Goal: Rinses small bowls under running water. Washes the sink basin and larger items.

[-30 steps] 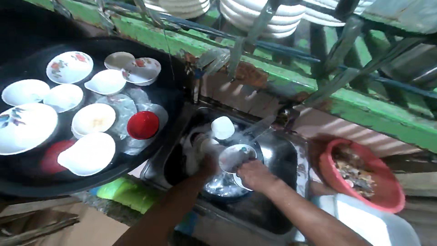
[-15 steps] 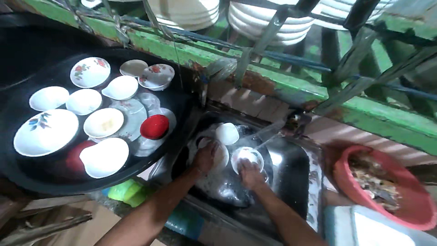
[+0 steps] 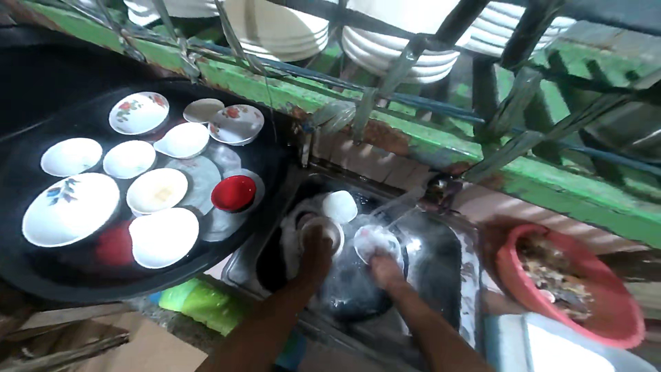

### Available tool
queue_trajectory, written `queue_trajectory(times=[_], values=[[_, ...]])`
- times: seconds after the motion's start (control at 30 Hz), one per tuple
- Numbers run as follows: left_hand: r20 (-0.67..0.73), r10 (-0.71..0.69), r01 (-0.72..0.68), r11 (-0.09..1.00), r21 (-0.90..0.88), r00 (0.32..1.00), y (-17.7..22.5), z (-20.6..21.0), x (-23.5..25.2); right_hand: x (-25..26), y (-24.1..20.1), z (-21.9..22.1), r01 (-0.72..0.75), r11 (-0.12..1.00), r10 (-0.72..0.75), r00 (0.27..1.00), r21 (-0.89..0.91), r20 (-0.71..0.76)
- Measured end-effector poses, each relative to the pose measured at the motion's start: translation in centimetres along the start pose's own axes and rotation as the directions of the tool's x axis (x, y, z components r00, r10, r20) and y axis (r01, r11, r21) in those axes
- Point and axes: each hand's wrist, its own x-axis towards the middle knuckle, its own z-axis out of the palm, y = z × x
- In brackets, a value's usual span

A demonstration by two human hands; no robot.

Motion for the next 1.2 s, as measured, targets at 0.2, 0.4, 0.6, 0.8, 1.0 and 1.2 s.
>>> queue_trajectory(times=[0.2, 0.4, 0.6, 0.8, 1.0, 1.2], values=[[0.255, -0.068, 0.112, 0.980, -0.162, 0.965, 2.0, -2.1, 0.8, -3.1, -1.2, -5.1, 0.001, 0.881, 0.088, 0.982, 0.474, -0.167], [0.307, -0.142, 0.264, 0.877, -0.402, 0.941, 3.1, -7.4, -2.0, -9.0, -9.7, -13.4, 0.599, 0.272, 0.171, 0.740, 0.753, -0.651], [0.081, 0.178, -0.158, 0.964, -0.212, 0.981, 5.5, -4.2, -6.6, -4.6, -20.3, -20.7, 0.762, 0.401, -0.107, 0.591, 0.509, -0.800], [0.398, 0.116, -0.086, 0.992, -0.093, 0.910, 5.4, -1.1, -7.8, -3.1, -10.1, -8.2, 0.159, 0.884, 0.150, 0.794, 0.440, -0.590], [0.438, 0.138, -0.201, 0.974, 0.103, 0.888, 4.9, 4.2, -4.0, -3.9, -1.4, 6.8, -0.169, 0.965, 0.198, 0.971, 0.201, -0.135], [0.263, 0.101, -0.129, 0.987, 0.091, 0.960, 5.1, 2.1, -1.9, -2.4, -0.4, 4.9, -0.204, 0.976, 0.207, 0.978, 0.078, -0.029]])
